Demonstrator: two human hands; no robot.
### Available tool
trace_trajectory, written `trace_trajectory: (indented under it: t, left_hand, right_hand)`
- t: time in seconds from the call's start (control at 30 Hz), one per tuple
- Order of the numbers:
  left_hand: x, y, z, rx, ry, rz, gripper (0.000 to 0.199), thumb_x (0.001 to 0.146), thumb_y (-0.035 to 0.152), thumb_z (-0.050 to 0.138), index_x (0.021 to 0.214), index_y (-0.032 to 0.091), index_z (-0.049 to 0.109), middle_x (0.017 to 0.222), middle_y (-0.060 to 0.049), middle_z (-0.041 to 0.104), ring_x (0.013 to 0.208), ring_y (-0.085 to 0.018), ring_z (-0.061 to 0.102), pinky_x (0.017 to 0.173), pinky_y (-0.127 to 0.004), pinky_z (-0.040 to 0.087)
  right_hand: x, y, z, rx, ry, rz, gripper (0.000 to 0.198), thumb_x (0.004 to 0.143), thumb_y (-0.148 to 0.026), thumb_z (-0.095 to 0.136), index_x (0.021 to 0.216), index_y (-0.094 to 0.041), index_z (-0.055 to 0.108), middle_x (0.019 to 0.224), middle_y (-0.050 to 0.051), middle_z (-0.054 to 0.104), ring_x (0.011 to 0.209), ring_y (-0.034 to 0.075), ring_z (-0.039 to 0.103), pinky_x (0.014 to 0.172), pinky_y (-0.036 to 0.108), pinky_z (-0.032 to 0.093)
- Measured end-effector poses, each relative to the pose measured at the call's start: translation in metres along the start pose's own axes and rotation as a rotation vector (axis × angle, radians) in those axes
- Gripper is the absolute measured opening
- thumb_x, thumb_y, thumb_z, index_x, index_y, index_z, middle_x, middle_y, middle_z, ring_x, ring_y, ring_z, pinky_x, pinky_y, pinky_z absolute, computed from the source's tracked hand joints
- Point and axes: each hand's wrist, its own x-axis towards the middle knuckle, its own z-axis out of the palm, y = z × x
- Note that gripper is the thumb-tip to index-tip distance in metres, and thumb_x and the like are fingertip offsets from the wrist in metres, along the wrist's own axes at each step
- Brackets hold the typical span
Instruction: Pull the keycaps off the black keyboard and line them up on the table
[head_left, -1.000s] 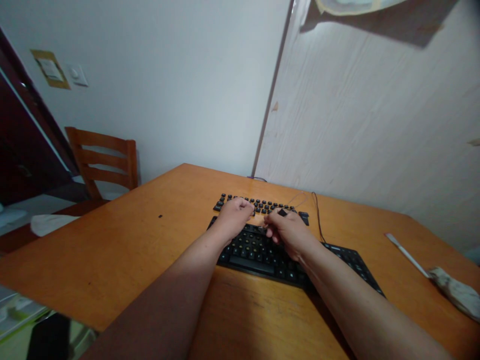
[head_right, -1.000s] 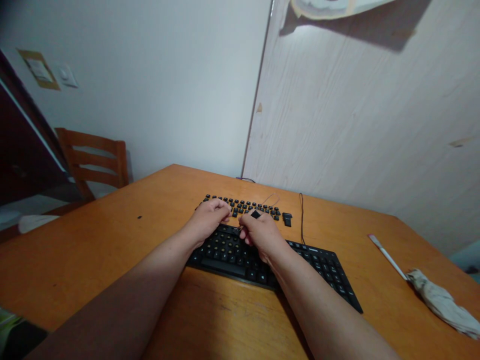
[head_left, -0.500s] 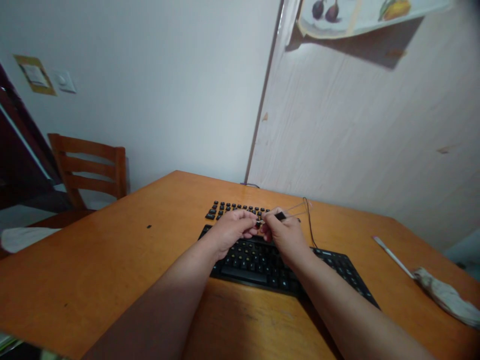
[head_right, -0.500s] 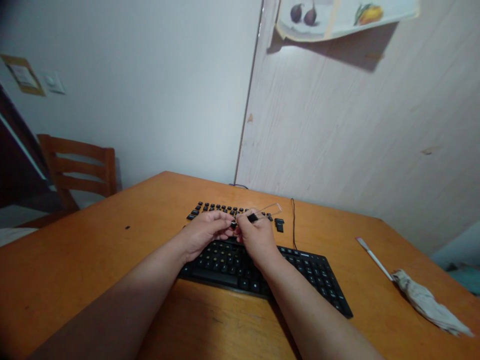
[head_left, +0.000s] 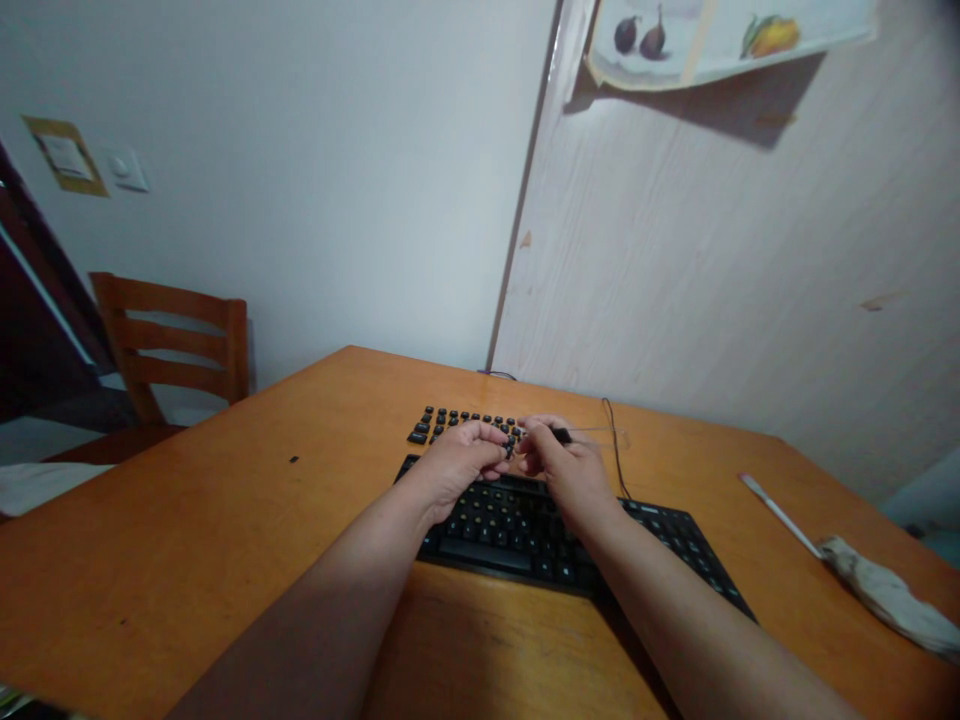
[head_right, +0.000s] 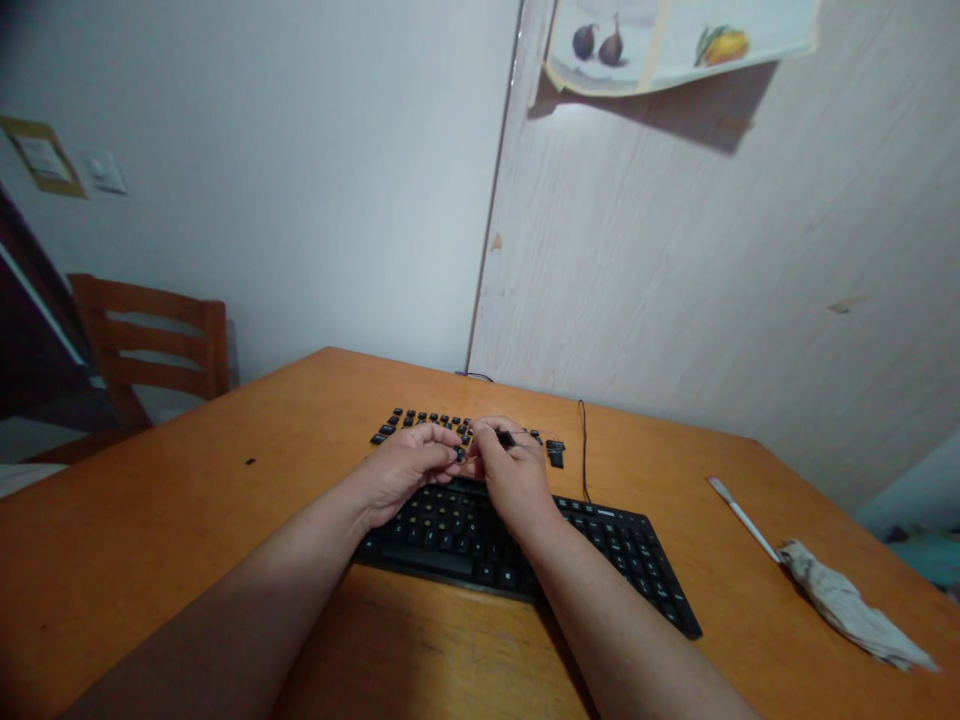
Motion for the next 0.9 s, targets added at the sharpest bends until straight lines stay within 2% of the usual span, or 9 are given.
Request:
trace_trajectory:
  t: [0.13,0.33,0.47,0.6,0.9]
  left_hand:
    - [0.000,0.000,-0.001,-0.052,0.005,-0.012,0.016,0.073,0.012,0.062,0.089,0.014,0.058,0.077,-0.006,0.068,0.067,-0.011,0.063,0.068,-0.025,0.048]
    - [0.003,-0.002,-0.004,-0.054,0.008,-0.004,0.014,0.073,0.012,0.063,0.086,0.014,0.059,0.078,-0.005,0.067,0.071,-0.012,0.064,0.070,-0.025,0.049]
    - [0.004,-0.003,-0.005,-0.069,0.016,0.000,0.014,0.072,0.010,0.062,0.085,0.014,0.058,0.076,-0.005,0.066,0.068,-0.011,0.063,0.071,-0.027,0.050]
    - [0.003,-0.002,-0.004,-0.079,0.043,-0.005,0.013,0.073,0.010,0.061,0.085,0.014,0.058,0.076,-0.005,0.067,0.069,-0.012,0.064,0.072,-0.027,0.051]
    - [0.005,-0.005,-0.005,-0.002,0.042,0.005,0.018,0.071,0.009,0.062,0.089,0.014,0.060,0.076,-0.005,0.068,0.064,-0.011,0.063,0.066,-0.025,0.050]
  right_hand:
    - [0.003,0.007,-0.006,-0.085,-0.028,-0.093,0.039,0.090,-0.050,0.053,0.109,-0.018,0.065,0.082,0.004,0.068,0.062,0.016,0.065,0.056,0.028,0.051]
    - [0.010,0.024,-0.013,-0.490,-0.102,-0.429,0.018,0.088,-0.032,0.058,0.098,-0.020,0.067,0.090,0.005,0.070,0.083,0.019,0.065,0.078,0.032,0.050]
    - [0.012,0.029,-0.015,-0.676,-0.149,-0.544,0.019,0.084,-0.027,0.062,0.102,-0.022,0.067,0.097,0.006,0.068,0.090,0.020,0.063,0.081,0.033,0.049]
    - [0.011,0.027,-0.017,-0.774,-0.200,-0.552,0.022,0.084,-0.028,0.064,0.105,-0.024,0.067,0.098,0.005,0.066,0.090,0.020,0.063,0.079,0.032,0.048]
    - [0.004,0.013,-0.015,-0.945,-0.222,-0.494,0.021,0.087,-0.031,0.061,0.105,-0.024,0.067,0.100,0.006,0.065,0.093,0.021,0.061,0.078,0.029,0.046]
